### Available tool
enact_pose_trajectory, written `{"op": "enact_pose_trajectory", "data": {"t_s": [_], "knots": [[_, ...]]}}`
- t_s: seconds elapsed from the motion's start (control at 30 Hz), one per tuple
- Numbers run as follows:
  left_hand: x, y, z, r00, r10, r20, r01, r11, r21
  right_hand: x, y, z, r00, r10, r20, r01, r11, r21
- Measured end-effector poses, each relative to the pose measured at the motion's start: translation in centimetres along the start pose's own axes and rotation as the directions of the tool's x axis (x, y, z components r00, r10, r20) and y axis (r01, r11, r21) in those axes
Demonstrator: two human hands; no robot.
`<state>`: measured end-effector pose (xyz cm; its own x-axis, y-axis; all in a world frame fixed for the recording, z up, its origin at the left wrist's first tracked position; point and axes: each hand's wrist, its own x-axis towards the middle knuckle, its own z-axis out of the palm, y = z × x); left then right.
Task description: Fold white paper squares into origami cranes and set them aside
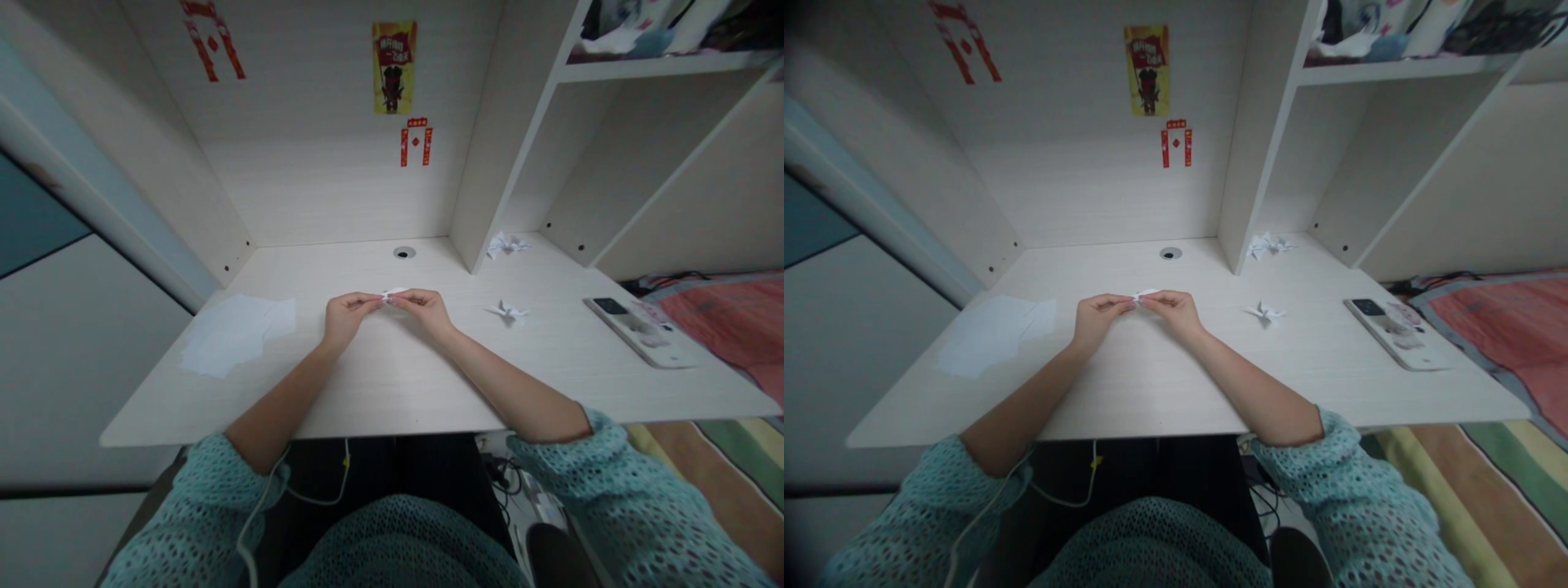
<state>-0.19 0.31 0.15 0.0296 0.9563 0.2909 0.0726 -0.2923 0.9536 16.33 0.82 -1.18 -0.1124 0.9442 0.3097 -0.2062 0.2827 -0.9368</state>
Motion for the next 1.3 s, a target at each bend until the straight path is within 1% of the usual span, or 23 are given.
{"op": "enact_pose_trajectory", "data": {"t_s": [0.13,0.3,0.47,0.6,0.73,0.9,1.07,1.17,1.3], "knots": [[-0.04,-0.1,0.05,1.0,0.001,-0.012,-0.001,1.0,-0.003,-0.11,0.12,0.21,1.0,0.001,-0.017,-0.001,1.0,-0.003],[-0.06,-0.19,0.15,1.0,-0.008,-0.011,0.008,1.0,-0.009,-0.17,0.38,0.47,0.997,0.03,-0.071,-0.03,1.0,-0.001],[0.07,-0.31,0.18,0.997,-0.077,-0.011,0.076,0.994,-0.083,-0.05,0.3,0.3,0.993,0.015,-0.117,-0.02,0.999,-0.044],[0.19,-0.39,0.07,0.994,-0.106,-0.036,0.103,0.992,-0.078,-0.03,0.14,0.19,0.992,-0.009,-0.128,0.001,0.998,-0.065],[0.26,-0.6,-0.01,0.987,-0.153,-0.042,0.148,0.983,-0.111,-0.09,0.03,0.3,0.991,-0.022,-0.132,0.011,0.997,-0.08],[0.17,-0.62,-0.1,0.982,-0.188,0.004,0.186,0.962,-0.198,-0.05,-0.03,0.01,0.984,-0.069,-0.163,0.049,0.991,-0.127],[0.02,-0.3,0.18,0.953,-0.29,0.086,0.302,0.916,-0.263,-0.16,-0.14,-0.13,0.977,-0.15,-0.153,0.116,0.971,-0.211],[-0.05,-0.38,0.43,0.946,-0.314,0.081,0.324,0.9,-0.291,-0.29,-0.17,0.04,0.973,-0.182,-0.142,0.143,0.959,-0.246],[-0.08,-0.53,0.59,0.949,-0.305,0.077,0.313,0.888,-0.337,-0.35,-0.18,0.16,0.97,-0.203,-0.131,0.161,0.947,-0.279]]}}
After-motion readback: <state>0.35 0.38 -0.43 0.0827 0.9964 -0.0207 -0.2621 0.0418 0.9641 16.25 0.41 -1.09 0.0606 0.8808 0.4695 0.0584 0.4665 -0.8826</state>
